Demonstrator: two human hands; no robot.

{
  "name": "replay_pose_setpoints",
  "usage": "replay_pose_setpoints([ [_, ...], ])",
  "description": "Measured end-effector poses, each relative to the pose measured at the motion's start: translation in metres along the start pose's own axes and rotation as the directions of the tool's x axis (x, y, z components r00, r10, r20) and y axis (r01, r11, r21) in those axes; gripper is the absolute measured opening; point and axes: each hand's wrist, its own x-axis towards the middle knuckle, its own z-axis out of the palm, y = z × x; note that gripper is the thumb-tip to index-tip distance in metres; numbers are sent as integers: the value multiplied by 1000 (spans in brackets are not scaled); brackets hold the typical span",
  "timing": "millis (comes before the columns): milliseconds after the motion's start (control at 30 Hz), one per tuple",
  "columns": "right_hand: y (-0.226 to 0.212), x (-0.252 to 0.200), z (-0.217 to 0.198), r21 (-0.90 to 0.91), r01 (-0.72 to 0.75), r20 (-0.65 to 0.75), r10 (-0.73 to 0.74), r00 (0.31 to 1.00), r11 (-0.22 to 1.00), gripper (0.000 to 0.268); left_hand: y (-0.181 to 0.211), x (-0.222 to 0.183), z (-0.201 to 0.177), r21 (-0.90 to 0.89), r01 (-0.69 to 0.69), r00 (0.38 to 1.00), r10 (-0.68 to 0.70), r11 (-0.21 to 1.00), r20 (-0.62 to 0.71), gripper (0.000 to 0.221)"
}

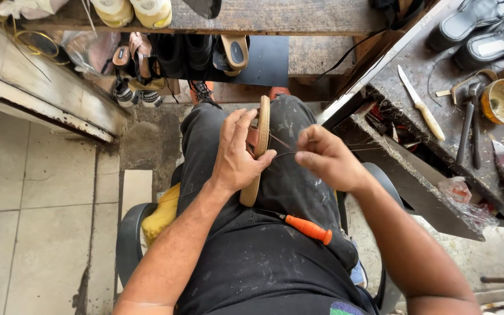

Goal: Hand-stitching the sole of a leather sandal using an awl and thread

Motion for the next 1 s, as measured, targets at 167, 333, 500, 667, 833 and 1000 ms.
replay_pose_setpoints([
  [167,-30,-24,10,-977,-99,-106,-30,994,187,39,15,-19,-9,95,16,998,-10,995,-58,91],
  [333,-4,-26,-9,-997,70,62,-280,958,20,23,5,-60,-47,282,-93,984,46,955,170,90],
  [500,-13,-27,-7,-988,128,101,-262,960,87,19,9,-75,-80,363,77,937,-192,929,292,110],
  [667,-21,-31,-12,-982,92,53,-229,972,163,19,16,-79,-111,392,441,745,-573,808,341,77],
  [833,-23,-30,-12,-897,310,212,-308,927,315,23,36,-63,-89,-520,175,952,-279,836,-129,30],
  [1000,-30,-17,8,-774,487,312,-426,849,404,23,61,-24,-16,-105,51,998,-54,993,-19,72],
])
